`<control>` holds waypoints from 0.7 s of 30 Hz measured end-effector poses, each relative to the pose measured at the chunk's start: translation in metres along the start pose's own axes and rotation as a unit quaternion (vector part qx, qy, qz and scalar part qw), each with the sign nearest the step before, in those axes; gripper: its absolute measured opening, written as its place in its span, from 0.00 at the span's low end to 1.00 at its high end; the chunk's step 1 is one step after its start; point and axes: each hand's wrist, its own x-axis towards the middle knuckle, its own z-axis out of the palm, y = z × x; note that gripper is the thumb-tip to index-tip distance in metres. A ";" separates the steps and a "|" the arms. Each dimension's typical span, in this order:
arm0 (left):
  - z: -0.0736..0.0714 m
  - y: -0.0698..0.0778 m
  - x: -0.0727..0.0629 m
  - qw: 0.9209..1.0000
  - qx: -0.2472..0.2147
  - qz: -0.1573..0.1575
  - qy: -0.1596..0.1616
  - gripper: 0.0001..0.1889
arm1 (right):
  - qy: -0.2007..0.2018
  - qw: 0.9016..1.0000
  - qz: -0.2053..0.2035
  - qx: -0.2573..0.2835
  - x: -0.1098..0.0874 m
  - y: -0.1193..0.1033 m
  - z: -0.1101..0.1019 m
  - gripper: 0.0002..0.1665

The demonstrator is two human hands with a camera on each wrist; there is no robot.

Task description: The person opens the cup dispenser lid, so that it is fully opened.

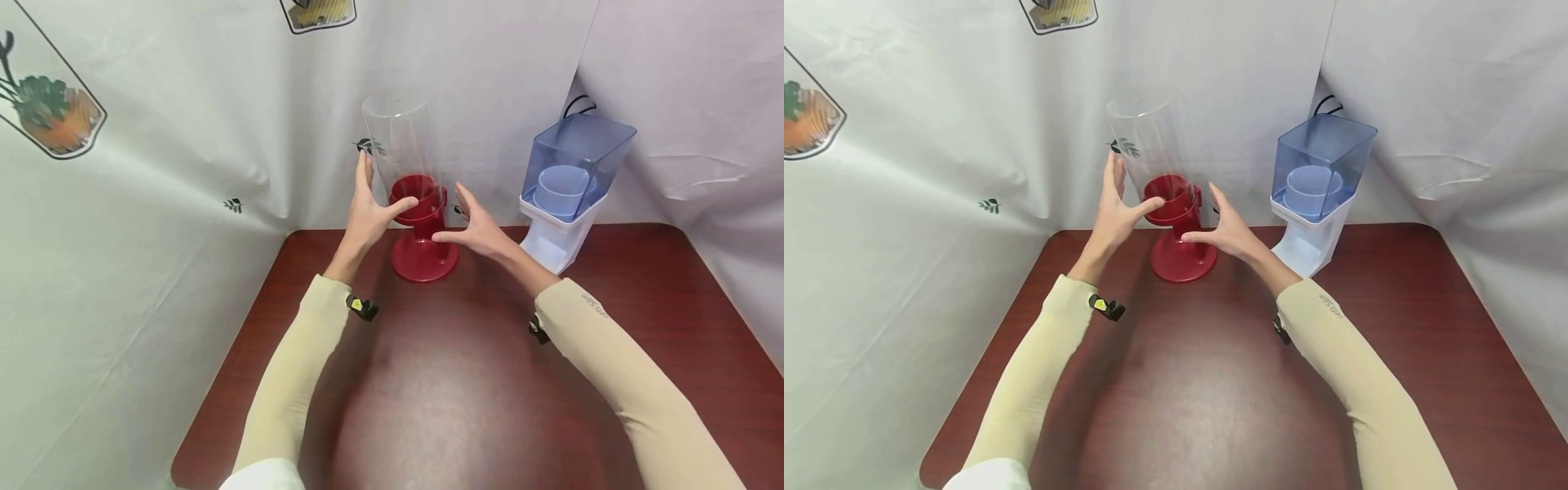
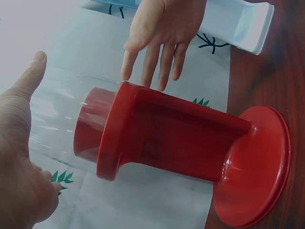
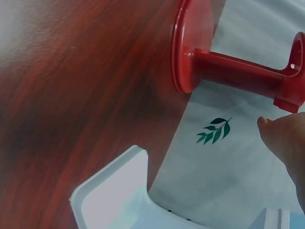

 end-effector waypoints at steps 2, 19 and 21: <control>0.001 0.001 0.002 1.000 -0.002 0.001 0.005 0.65 | -0.001 1.000 -0.002 -0.003 0.005 -0.001 0.002 0.71; 0.014 0.002 0.014 1.000 -0.011 0.021 0.010 0.66 | -0.003 0.999 0.035 -0.022 0.026 -0.005 0.013 0.71; 0.015 0.003 0.015 1.000 -0.009 0.020 0.012 0.66 | 0.004 0.999 0.033 -0.015 0.027 -0.006 0.013 0.70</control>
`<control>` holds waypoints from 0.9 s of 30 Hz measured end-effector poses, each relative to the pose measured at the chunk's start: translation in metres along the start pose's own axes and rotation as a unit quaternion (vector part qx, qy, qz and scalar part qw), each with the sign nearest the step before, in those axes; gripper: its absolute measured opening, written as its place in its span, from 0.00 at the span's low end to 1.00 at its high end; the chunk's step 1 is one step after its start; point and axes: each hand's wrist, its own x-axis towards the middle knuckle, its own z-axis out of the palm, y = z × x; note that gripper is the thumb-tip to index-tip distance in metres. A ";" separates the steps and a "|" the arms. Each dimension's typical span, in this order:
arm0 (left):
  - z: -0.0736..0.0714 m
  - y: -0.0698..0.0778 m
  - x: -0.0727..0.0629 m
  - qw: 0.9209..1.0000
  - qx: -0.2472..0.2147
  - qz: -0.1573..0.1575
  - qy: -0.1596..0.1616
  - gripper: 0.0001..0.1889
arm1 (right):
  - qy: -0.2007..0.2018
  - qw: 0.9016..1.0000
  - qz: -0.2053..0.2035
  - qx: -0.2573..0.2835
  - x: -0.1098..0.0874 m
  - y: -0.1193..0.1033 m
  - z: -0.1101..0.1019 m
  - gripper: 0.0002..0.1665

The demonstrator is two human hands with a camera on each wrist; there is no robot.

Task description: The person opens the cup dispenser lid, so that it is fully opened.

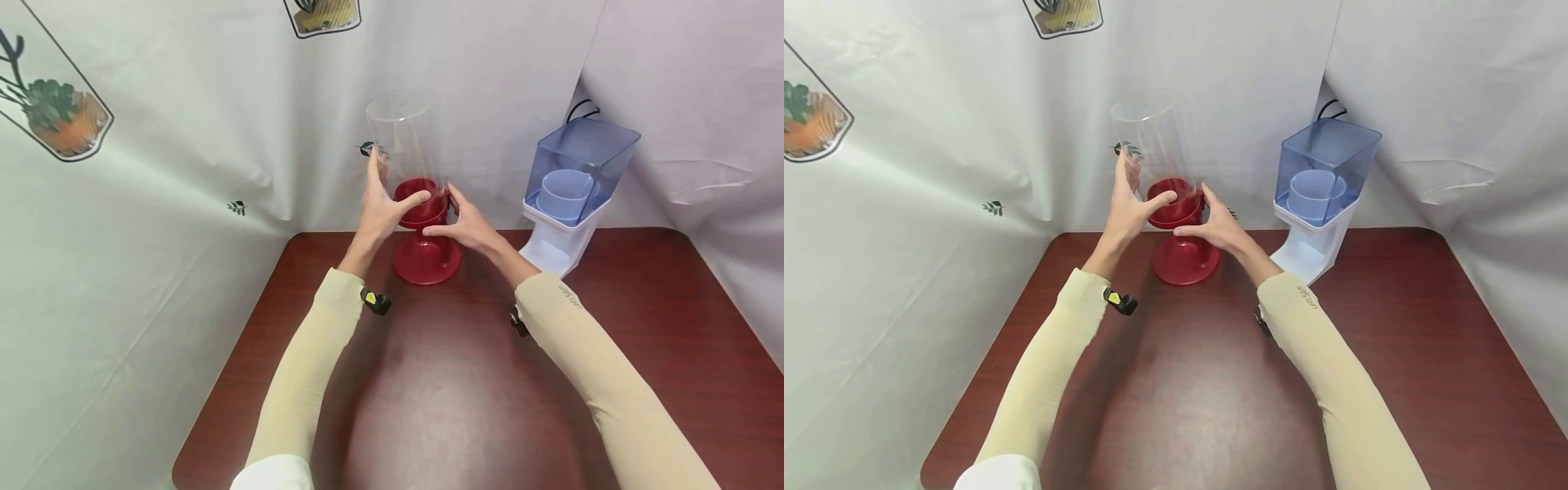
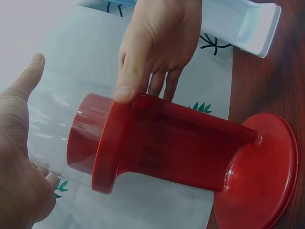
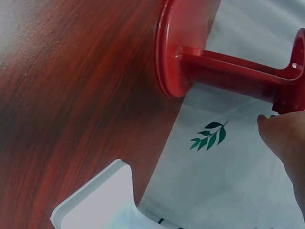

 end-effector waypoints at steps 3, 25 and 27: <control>0.001 0.000 0.001 1.000 -0.003 -0.002 0.003 0.66 | 0.008 1.000 -0.007 0.015 0.002 -0.002 0.000 0.66; 0.002 0.000 0.002 1.000 0.016 -0.021 0.010 0.60 | 0.032 0.998 -0.020 0.041 0.001 -0.006 -0.002 0.55; 0.003 0.001 0.002 1.000 0.024 -0.013 0.008 0.59 | 0.035 0.998 -0.021 0.044 0.000 -0.005 -0.003 0.54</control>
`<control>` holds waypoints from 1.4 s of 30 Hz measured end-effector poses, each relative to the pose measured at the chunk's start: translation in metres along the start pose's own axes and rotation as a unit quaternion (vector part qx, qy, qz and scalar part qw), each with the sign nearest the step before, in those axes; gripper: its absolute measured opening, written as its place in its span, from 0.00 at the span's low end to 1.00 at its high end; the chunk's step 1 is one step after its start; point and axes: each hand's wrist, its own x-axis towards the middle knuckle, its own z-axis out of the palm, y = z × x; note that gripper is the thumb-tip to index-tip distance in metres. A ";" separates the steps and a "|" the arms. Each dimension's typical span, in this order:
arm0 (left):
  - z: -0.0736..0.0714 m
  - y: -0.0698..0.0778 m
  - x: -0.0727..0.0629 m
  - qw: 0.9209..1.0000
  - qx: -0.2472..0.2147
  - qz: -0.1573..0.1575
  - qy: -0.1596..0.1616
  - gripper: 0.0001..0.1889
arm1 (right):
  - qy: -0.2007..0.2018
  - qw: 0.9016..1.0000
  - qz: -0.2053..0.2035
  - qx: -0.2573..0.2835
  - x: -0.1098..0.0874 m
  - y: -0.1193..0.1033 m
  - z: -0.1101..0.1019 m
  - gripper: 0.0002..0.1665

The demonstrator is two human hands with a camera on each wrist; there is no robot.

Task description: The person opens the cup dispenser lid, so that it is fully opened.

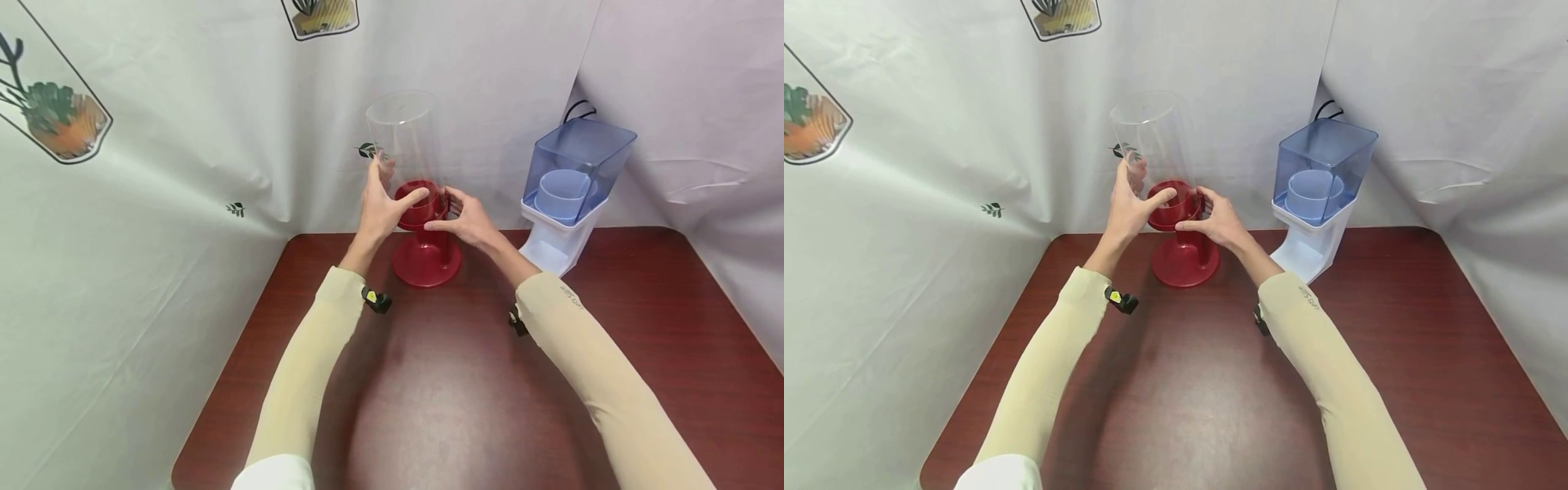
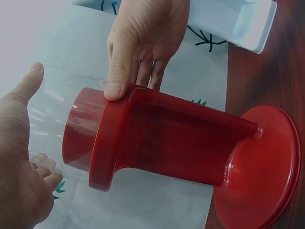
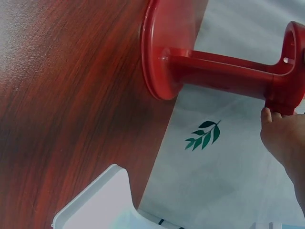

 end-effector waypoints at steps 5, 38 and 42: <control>0.001 0.004 -0.004 1.000 0.017 0.010 -0.004 0.59 | 0.008 1.000 -0.003 -0.007 -0.006 0.001 -0.003 0.53; 0.008 0.023 -0.040 0.999 -0.004 0.030 -0.038 0.58 | 0.045 0.994 -0.020 -0.098 -0.066 -0.011 -0.008 0.55; 0.007 0.026 -0.046 0.999 0.002 0.029 -0.046 0.58 | 0.045 0.994 -0.021 -0.092 -0.073 -0.011 -0.010 0.55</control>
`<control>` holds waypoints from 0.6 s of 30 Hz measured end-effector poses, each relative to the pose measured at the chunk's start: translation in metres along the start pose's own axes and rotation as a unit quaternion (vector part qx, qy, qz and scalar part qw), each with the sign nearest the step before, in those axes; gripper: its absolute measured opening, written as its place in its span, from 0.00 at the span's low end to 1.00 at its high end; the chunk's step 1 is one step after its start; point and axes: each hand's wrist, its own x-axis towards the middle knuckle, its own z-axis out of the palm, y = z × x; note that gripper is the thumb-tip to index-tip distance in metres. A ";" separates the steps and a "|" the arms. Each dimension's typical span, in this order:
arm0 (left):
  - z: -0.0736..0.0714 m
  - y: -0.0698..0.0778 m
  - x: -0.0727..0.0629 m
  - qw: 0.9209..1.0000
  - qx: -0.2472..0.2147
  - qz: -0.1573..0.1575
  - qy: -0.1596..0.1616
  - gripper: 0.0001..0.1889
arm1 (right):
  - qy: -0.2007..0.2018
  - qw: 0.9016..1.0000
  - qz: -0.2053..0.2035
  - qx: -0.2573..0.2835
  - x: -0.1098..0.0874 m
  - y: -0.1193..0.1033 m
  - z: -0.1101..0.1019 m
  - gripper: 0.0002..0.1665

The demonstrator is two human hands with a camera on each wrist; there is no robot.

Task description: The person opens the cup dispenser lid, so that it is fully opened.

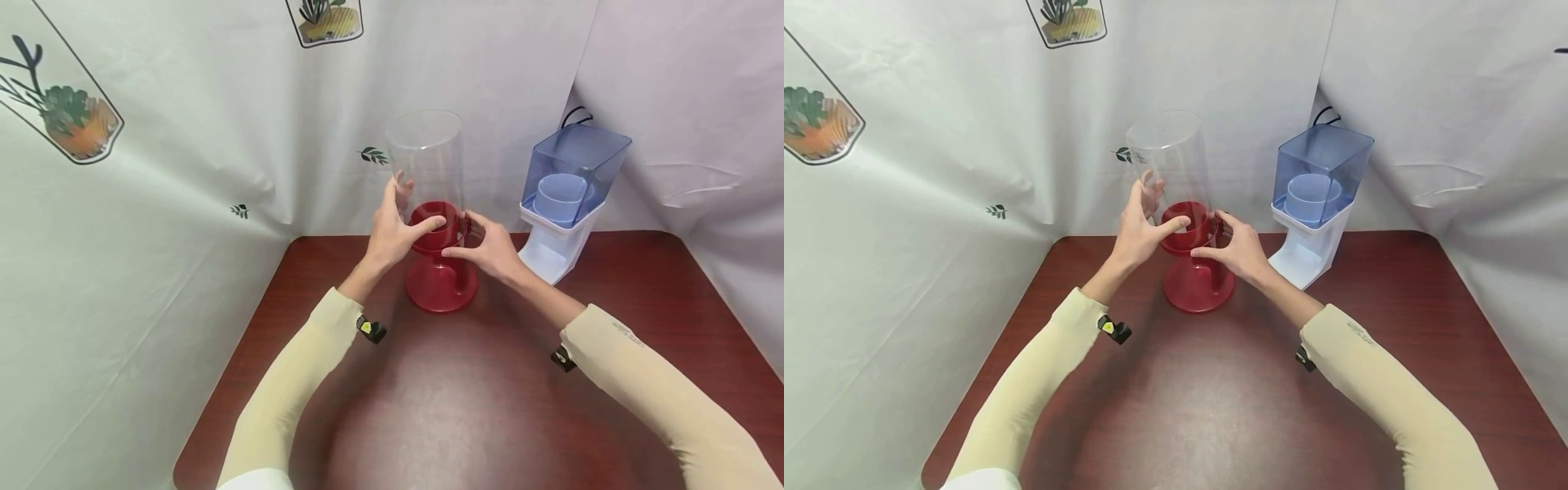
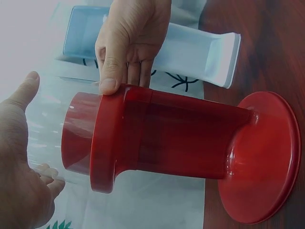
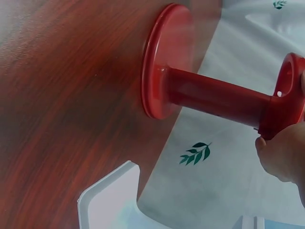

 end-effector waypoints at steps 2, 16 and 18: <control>0.001 0.002 -0.002 1.000 -0.003 0.001 -0.004 0.58 | -0.001 1.000 -0.001 0.006 -0.003 0.000 -0.002 0.56; 0.001 0.010 -0.017 0.999 -0.016 0.005 -0.038 0.58 | -0.018 0.999 0.003 0.052 -0.027 0.001 -0.016 0.51; 0.001 0.011 -0.019 0.999 -0.014 0.004 -0.041 0.58 | -0.019 0.998 0.001 0.055 -0.030 0.001 -0.018 0.51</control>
